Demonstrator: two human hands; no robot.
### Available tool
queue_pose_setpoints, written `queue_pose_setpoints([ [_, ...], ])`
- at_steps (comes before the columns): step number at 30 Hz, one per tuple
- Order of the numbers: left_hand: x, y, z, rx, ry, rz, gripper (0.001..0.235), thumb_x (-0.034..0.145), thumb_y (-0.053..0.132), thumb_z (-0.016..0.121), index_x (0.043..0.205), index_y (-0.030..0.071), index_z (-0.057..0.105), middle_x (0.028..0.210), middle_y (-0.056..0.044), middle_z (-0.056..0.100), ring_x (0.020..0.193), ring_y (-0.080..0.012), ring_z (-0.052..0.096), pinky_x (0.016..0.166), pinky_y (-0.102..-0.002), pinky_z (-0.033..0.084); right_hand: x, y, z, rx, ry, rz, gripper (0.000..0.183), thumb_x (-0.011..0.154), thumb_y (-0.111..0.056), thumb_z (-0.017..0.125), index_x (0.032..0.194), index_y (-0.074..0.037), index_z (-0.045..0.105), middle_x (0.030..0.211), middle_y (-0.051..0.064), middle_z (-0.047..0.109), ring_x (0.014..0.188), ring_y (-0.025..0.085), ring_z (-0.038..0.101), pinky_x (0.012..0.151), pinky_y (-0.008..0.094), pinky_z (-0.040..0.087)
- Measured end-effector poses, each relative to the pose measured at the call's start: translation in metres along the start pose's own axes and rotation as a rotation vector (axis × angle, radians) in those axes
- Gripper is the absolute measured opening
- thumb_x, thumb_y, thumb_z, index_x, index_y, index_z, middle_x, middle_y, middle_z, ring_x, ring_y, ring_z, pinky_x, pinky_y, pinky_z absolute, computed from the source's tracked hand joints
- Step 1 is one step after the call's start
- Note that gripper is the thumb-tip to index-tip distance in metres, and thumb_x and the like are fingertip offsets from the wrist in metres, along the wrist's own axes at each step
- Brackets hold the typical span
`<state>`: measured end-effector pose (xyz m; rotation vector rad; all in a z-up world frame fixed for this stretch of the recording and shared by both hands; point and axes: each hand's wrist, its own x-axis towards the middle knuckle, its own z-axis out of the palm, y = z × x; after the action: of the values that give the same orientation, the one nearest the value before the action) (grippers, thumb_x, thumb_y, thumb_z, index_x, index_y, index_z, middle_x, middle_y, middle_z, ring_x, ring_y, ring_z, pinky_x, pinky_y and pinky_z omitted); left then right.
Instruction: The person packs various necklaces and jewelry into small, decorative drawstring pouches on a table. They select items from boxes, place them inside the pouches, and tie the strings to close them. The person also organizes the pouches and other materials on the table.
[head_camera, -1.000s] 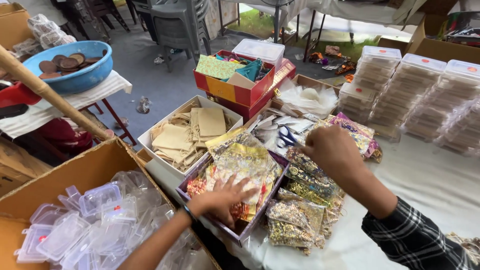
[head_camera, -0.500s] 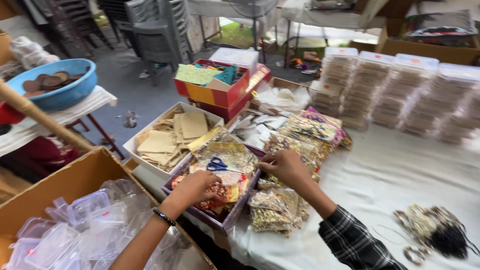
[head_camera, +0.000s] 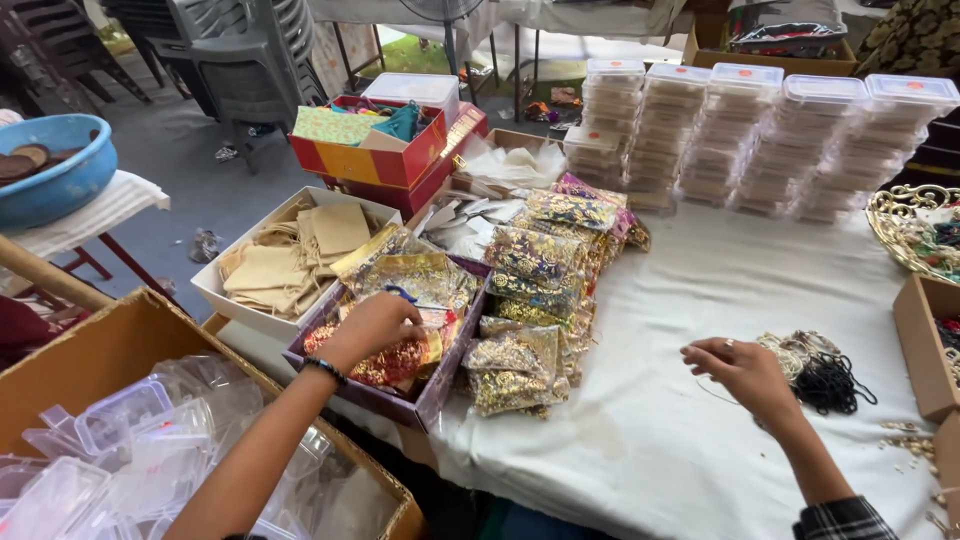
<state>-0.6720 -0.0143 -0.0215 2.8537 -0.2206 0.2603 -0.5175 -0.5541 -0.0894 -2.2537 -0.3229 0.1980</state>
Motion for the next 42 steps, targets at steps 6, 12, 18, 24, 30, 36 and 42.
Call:
queue_pose_setpoints([
  [6,0.027,0.0,-0.047,-0.214,-0.082,-0.18,0.021,0.085,0.027,0.074,0.098,0.012,0.082,0.091,-0.009,0.079,0.078,-0.0249,0.076,0.076,-0.039,0.059,-0.013,0.069,0.003,0.193,-0.05,0.182,0.037,0.098,-0.036,0.062,0.117,-0.01,0.081,0.106,0.008,0.084,0.094,0.02,0.078,0.085,0.038,0.061],
  [12,0.058,0.141,-0.121,0.172,0.3,0.15,0.016,0.098,0.004,0.055,0.108,0.007,0.066,0.097,-0.018,0.068,0.091,-0.037,0.07,0.078,-0.05,0.055,-0.016,0.065,0.003,0.216,-0.068,0.26,0.038,0.1,-0.038,0.058,0.12,-0.013,0.079,0.111,0.007,0.081,0.102,0.022,0.073,0.089,0.04,0.057],
  [18,0.157,0.253,-0.035,-0.137,0.189,0.667,0.012,0.102,0.013,0.059,0.111,0.006,0.063,0.101,-0.014,0.07,0.089,-0.0331,0.072,0.076,-0.045,0.058,-0.013,-0.006,-0.02,0.612,-0.297,-0.377,0.103,0.077,-0.074,0.066,0.157,-0.014,0.039,0.149,0.011,0.057,0.135,0.022,0.057,0.105,0.039,0.05],
  [24,0.227,0.298,0.136,-0.127,0.051,0.306,0.02,0.111,0.011,0.047,0.126,0.01,0.061,0.108,-0.015,0.066,0.086,-0.0279,0.074,0.075,-0.04,0.063,-0.001,0.028,-0.005,0.874,-0.252,-0.161,0.098,0.073,-0.055,0.08,0.15,-0.008,0.04,0.134,0.013,0.064,0.121,0.025,0.064,0.102,0.038,0.055],
  [30,0.191,0.223,0.098,0.137,0.032,0.368,0.029,0.091,0.034,0.068,0.11,0.012,0.067,0.104,-0.009,0.065,0.101,-0.0295,0.066,0.079,-0.048,0.055,0.01,0.093,0.033,0.219,0.011,0.121,0.031,0.091,-0.029,0.077,0.099,0.001,0.078,0.075,0.008,0.069,0.068,0.017,0.06,0.061,0.037,0.048],
  [36,0.097,0.043,-0.014,0.281,-0.026,0.082,0.036,0.081,0.041,0.08,0.091,0.006,0.075,0.089,-0.016,0.069,0.097,-0.0345,0.067,0.084,-0.05,0.053,0.038,0.106,0.053,0.2,0.063,0.214,0.04,0.084,-0.037,0.079,0.091,0.002,0.075,0.074,0.011,0.074,0.064,0.019,0.064,0.057,0.035,0.051],
  [42,-0.006,-0.021,0.045,-0.043,-0.416,-0.039,0.061,0.082,0.044,0.084,0.134,0.023,0.063,0.128,-0.011,0.066,0.118,-0.0318,0.062,0.097,-0.045,0.05,0.041,0.108,0.051,0.153,0.016,0.28,0.041,0.085,-0.035,0.08,0.086,0.005,0.076,0.071,0.014,0.072,0.059,0.02,0.06,0.054,0.037,0.046],
])
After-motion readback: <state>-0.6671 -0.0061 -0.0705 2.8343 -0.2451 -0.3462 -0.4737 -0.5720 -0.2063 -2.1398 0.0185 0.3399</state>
